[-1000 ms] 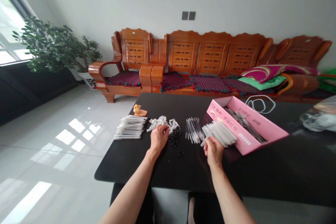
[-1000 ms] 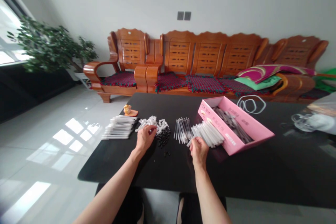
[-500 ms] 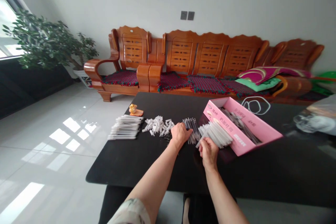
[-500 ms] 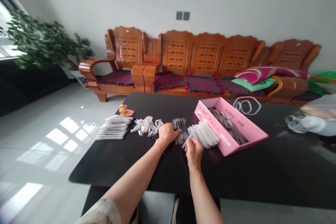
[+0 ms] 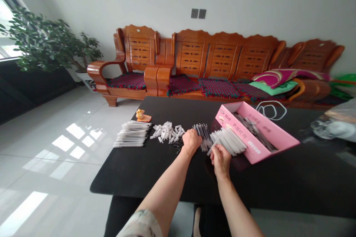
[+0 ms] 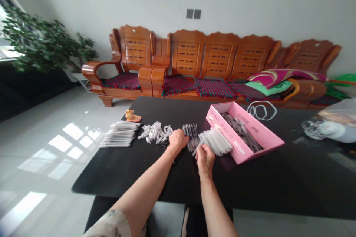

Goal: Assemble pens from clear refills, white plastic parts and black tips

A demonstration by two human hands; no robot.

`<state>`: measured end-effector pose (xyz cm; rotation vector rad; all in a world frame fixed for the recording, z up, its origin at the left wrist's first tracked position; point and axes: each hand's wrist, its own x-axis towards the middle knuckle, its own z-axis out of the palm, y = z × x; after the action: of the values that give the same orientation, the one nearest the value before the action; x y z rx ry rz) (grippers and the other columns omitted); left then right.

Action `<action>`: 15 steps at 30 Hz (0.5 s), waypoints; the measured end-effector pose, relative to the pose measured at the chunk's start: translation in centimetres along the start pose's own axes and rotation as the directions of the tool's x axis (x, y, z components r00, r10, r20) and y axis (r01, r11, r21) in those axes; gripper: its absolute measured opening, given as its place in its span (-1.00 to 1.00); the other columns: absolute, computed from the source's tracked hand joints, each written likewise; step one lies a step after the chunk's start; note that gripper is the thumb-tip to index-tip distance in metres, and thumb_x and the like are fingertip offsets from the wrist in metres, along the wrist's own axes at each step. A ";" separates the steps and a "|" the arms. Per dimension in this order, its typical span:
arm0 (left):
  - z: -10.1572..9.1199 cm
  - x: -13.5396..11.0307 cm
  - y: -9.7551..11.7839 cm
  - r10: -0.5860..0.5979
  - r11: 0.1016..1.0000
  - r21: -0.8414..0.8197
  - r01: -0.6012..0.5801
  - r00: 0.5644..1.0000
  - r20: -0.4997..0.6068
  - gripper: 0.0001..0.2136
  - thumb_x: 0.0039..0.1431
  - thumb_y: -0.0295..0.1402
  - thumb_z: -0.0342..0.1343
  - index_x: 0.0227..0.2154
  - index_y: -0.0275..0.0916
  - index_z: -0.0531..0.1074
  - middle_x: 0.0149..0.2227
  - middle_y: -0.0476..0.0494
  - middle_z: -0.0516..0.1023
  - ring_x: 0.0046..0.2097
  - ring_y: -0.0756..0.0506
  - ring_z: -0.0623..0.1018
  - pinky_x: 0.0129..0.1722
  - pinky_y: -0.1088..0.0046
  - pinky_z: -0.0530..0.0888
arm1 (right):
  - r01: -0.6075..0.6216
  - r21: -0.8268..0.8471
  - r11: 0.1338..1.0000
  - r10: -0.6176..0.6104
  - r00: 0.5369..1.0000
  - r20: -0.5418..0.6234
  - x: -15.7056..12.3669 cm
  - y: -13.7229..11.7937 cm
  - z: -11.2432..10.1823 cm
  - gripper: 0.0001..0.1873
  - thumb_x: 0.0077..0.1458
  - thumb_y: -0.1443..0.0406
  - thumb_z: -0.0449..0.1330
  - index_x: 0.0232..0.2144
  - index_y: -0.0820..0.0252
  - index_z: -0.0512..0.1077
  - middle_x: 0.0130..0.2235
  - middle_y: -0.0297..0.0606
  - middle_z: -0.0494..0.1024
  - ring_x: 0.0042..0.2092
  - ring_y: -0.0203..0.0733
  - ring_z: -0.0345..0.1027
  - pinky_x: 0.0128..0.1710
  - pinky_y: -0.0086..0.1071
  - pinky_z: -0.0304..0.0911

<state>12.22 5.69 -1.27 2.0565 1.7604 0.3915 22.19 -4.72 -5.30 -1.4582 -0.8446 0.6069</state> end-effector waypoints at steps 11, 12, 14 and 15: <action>-1.8 -0.9 -3.6 0.141 0.926 -0.337 -0.170 0.984 -0.108 -0.84 0.14 -0.35 0.05 -0.40 -0.27 0.52 -0.41 -0.16 0.61 -0.31 -0.09 0.59 -0.28 0.46 0.43 | -0.001 0.037 0.999 0.001 1.000 -0.004 -0.1 -0.2 0.0 -0.79 0.03 0.20 0.16 -0.56 0.17 0.35 -0.69 -0.48 0.31 -0.69 -0.37 0.10 -0.72 -0.50 0.00; -2.3 -1.3 -4.4 0.192 0.893 -0.392 -0.221 0.975 -0.113 -0.84 0.16 -0.34 0.04 -0.38 -0.25 0.51 -0.44 -0.10 0.60 -0.36 -0.05 0.57 -0.30 0.49 0.42 | 0.014 0.030 0.999 -0.014 1.000 -0.003 -0.1 -0.2 0.0 -0.80 0.02 0.20 0.17 -0.55 0.18 0.36 -0.70 -0.47 0.32 -0.69 -0.36 0.12 -0.71 -0.49 0.02; -3.3 -2.1 -6.1 0.256 0.834 -0.470 -0.288 0.958 -0.132 -0.85 0.19 -0.33 0.02 -0.32 -0.23 0.48 -0.47 -0.02 0.57 -0.43 -0.01 0.54 -0.34 0.52 0.41 | 0.041 0.016 0.999 -0.041 0.999 0.000 -0.1 -0.4 0.0 -0.80 0.00 0.19 0.18 -0.54 0.19 0.38 -0.71 -0.44 0.34 -0.68 -0.34 0.17 -0.70 -0.49 0.04; -3.7 -2.6 -6.9 0.275 0.818 -0.483 -0.312 0.950 -0.149 -0.86 0.19 -0.34 0.02 -0.30 -0.23 0.47 -0.48 0.00 0.56 -0.44 0.00 0.52 -0.36 0.53 0.40 | 0.056 0.005 0.998 -0.056 0.998 -0.002 -0.1 -0.5 0.1 -0.80 0.00 0.19 0.18 -0.53 0.20 0.39 -0.71 -0.42 0.36 -0.68 -0.33 0.18 -0.70 -0.49 0.04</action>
<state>4.09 4.47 -1.18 1.9303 1.1929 0.9246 22.01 -4.79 -4.86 -1.4259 -0.8792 0.5649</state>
